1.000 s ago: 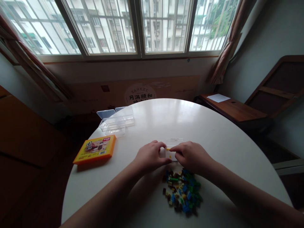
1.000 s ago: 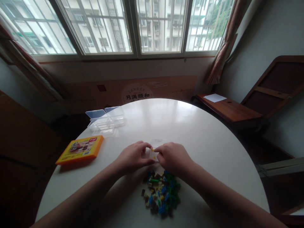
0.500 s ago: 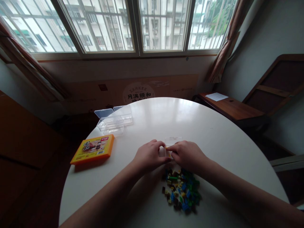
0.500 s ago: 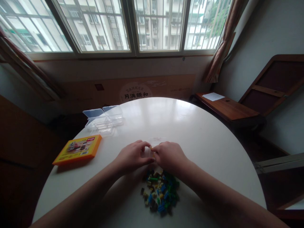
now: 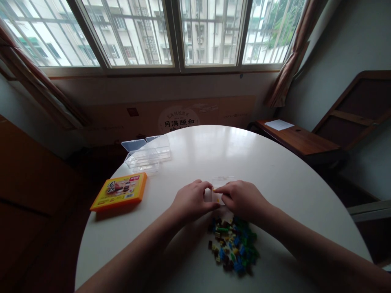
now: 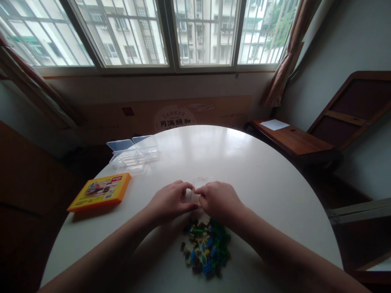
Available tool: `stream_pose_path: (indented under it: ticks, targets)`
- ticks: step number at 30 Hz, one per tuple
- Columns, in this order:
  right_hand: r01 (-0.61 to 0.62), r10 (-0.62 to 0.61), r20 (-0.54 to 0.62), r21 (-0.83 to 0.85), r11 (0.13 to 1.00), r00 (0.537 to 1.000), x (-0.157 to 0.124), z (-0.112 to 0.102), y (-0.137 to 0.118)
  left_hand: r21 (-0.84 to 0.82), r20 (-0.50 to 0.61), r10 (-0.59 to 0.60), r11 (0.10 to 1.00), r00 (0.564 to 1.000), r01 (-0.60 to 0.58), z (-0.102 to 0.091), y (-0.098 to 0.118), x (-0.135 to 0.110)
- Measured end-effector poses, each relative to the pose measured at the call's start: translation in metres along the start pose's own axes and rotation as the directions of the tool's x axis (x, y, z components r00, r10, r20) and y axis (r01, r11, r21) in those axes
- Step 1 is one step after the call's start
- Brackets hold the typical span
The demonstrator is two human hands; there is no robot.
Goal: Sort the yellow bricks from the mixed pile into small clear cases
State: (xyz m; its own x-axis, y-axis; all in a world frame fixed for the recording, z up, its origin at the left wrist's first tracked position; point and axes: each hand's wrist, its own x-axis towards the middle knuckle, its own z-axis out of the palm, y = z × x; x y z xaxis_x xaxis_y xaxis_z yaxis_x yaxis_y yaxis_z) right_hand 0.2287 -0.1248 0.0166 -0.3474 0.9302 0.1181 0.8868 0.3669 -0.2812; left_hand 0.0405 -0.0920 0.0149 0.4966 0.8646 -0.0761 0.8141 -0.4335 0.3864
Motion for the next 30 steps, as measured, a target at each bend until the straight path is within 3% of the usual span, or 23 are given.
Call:
stream_pose_path:
  ticks: [7,30]
  targets:
    - [-0.065,0.064,-0.023,-0.030,0.997,0.998,-0.003,-0.008,0.008,-0.001,0.006,-0.024,1.000,1.000,0.024,0.000,0.000,0.000]
    - [0.013,-0.013,0.009,-0.047,0.999,1.000,0.000,0.004,0.000,-0.003,-0.018,-0.002,1.000,1.000,0.002,0.001,0.001,-0.002]
